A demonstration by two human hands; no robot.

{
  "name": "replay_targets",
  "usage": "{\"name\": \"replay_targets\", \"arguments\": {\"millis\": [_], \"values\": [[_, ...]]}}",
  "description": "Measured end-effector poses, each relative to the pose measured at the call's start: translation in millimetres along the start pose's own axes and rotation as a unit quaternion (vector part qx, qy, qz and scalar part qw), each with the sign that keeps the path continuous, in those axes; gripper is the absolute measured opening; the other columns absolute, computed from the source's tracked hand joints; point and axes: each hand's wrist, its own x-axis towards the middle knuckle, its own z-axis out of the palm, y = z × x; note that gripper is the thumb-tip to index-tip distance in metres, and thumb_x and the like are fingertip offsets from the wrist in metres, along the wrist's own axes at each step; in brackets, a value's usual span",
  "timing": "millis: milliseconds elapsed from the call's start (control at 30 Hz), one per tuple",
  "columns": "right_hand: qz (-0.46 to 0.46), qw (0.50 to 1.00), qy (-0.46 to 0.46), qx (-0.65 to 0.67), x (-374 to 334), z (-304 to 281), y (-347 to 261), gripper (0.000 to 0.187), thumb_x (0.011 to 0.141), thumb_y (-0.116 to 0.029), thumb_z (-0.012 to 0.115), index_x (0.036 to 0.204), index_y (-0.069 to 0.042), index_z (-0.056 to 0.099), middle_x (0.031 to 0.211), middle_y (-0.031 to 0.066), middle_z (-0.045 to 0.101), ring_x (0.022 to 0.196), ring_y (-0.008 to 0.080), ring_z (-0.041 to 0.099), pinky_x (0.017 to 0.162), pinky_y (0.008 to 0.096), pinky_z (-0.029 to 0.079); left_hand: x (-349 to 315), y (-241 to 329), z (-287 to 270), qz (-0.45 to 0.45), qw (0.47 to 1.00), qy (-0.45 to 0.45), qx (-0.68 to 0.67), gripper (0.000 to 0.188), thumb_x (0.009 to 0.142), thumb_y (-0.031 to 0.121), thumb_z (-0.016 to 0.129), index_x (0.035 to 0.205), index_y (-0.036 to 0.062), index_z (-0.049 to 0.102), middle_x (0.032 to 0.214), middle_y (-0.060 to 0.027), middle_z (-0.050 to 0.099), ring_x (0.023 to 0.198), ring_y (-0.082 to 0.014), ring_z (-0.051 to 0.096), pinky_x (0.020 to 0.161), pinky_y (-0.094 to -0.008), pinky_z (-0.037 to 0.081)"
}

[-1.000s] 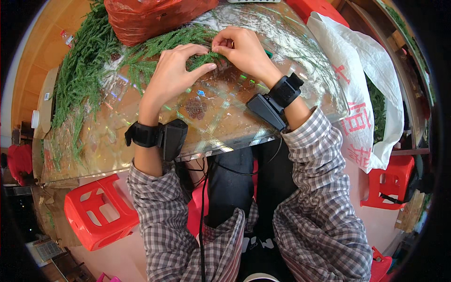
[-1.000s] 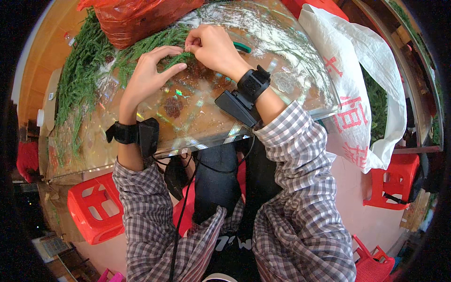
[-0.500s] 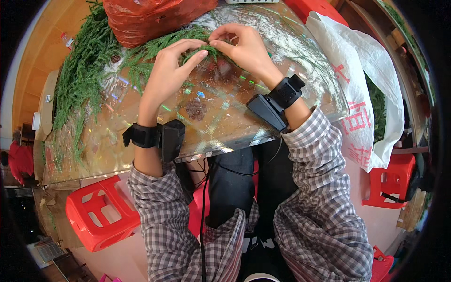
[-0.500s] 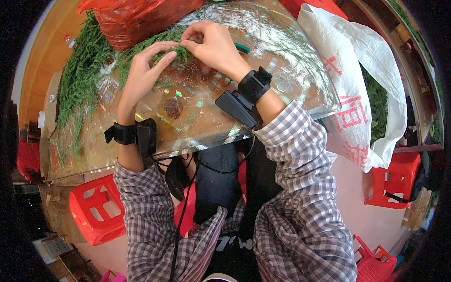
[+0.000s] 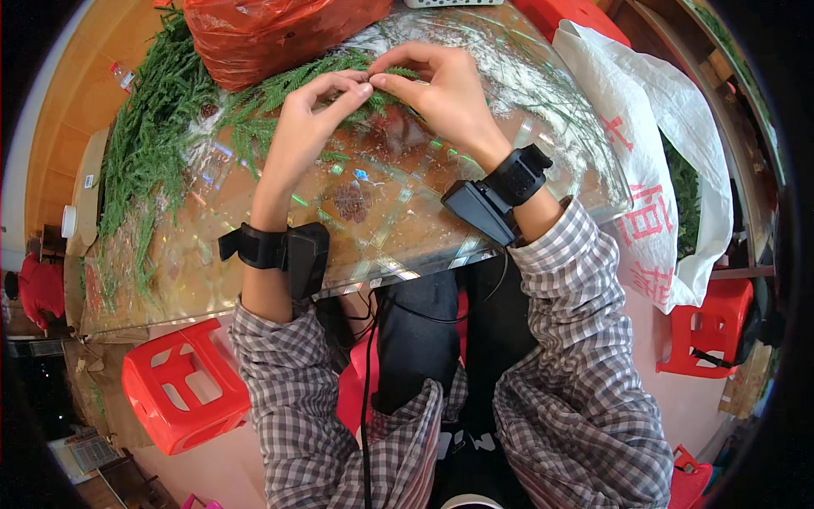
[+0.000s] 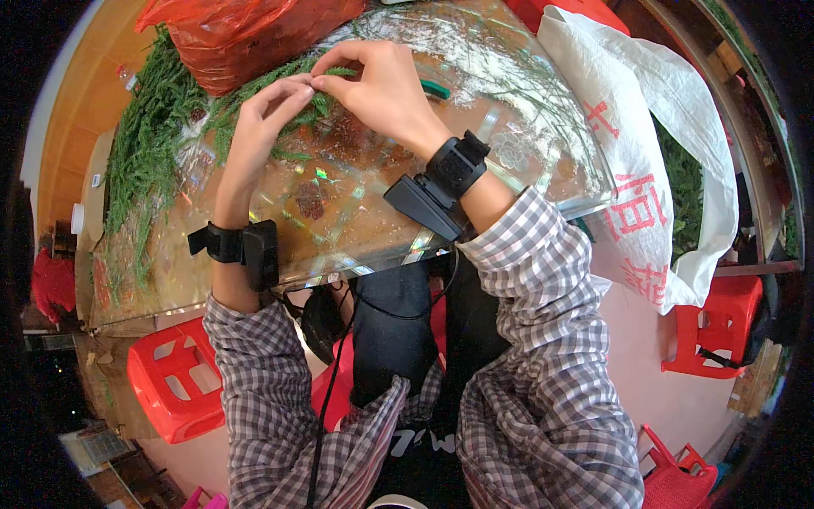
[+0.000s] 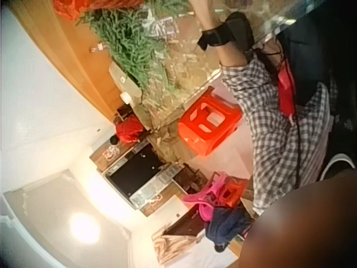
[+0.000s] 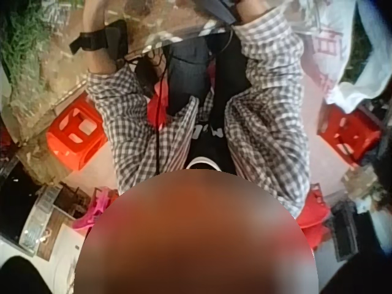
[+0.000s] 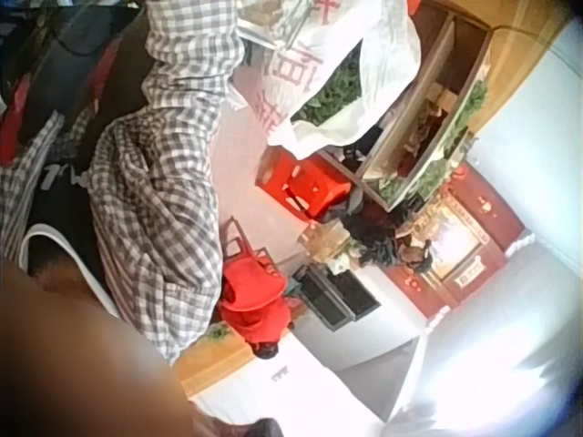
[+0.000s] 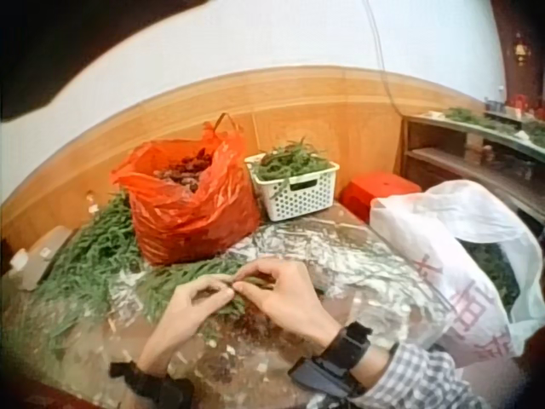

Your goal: Trimming small sections from green plant stems using pliers and sorting them.

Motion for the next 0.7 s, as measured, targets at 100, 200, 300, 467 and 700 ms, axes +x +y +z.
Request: {"name": "replay_targets", "arguments": {"millis": [100, 200, 300, 467, 700], "values": [[0.014, 0.999, -0.005, 0.033, 0, 1, 0, 0.013, 0.081, -0.006, 0.066, 0.092, 0.002, 0.066, 0.087, 0.0063, 0.067, 0.081, 0.0105, 0.062, 0.073, 0.0233, 0.049, 3, -11, -3, 0.056, 0.996, 0.004, 0.069, 0.024, 0.083, 0.024, 0.067, 0.088, 0.0017, 0.060, 0.114, -0.0085, 0.059, 0.098, -0.0111, 0.051, 0.086, -0.0275, 0.040], [0.025, 0.998, -0.006, 0.065, 0, 1, 3, 0.013, 0.081, -0.004, 0.065, 0.092, 0.002, 0.066, 0.088, 0.0064, 0.067, 0.082, 0.0107, 0.062, 0.074, 0.0231, 0.049, 4, -12, -3, 0.076, 0.994, 0.001, 0.084, 0.022, 0.082, 0.021, 0.068, 0.084, 0.0020, 0.056, 0.115, -0.0077, 0.058, 0.092, -0.0102, 0.052, 0.080, -0.0253, 0.042], [0.049, 0.987, -0.013, 0.153, 0, 0, 4, 0.013, 0.082, -0.004, 0.065, 0.094, 0.002, 0.065, 0.088, 0.0068, 0.067, 0.082, 0.0108, 0.062, 0.074, 0.0231, 0.049, 2, -9, 0, 0.067, 0.996, -0.001, 0.058, 0.022, 0.080, 0.017, 0.069, 0.082, 0.0020, 0.053, 0.115, -0.0071, 0.059, 0.086, -0.0087, 0.053, 0.074, -0.0229, 0.043], [0.067, 0.975, 0.013, 0.212, 0, -1, 0, 0.012, 0.083, -0.005, 0.065, 0.093, 0.002, 0.065, 0.087, 0.0065, 0.067, 0.081, 0.0106, 0.062, 0.073, 0.0233, 0.049, -1, -1, 5, 0.041, 0.999, 0.014, -0.007, 0.022, 0.079, 0.011, 0.069, 0.084, 0.0015, 0.050, 0.110, -0.0067, 0.060, 0.076, -0.0051, 0.053, 0.063, -0.0198, 0.044], [-0.146, 0.985, -0.004, -0.091, 4, -3, -5, 0.016, 0.079, -0.010, 0.069, 0.092, -0.002, 0.065, 0.086, 0.0041, 0.064, 0.074, 0.0144, 0.062, 0.070, 0.0263, 0.050, -4, 3, 1, 0.053, 0.996, 0.053, 0.037, 0.020, 0.078, 0.009, 0.069, 0.086, -0.0004, 0.054, 0.103, -0.0057, 0.062, 0.071, -0.0023, 0.050, 0.060, -0.0200, 0.044]]}}
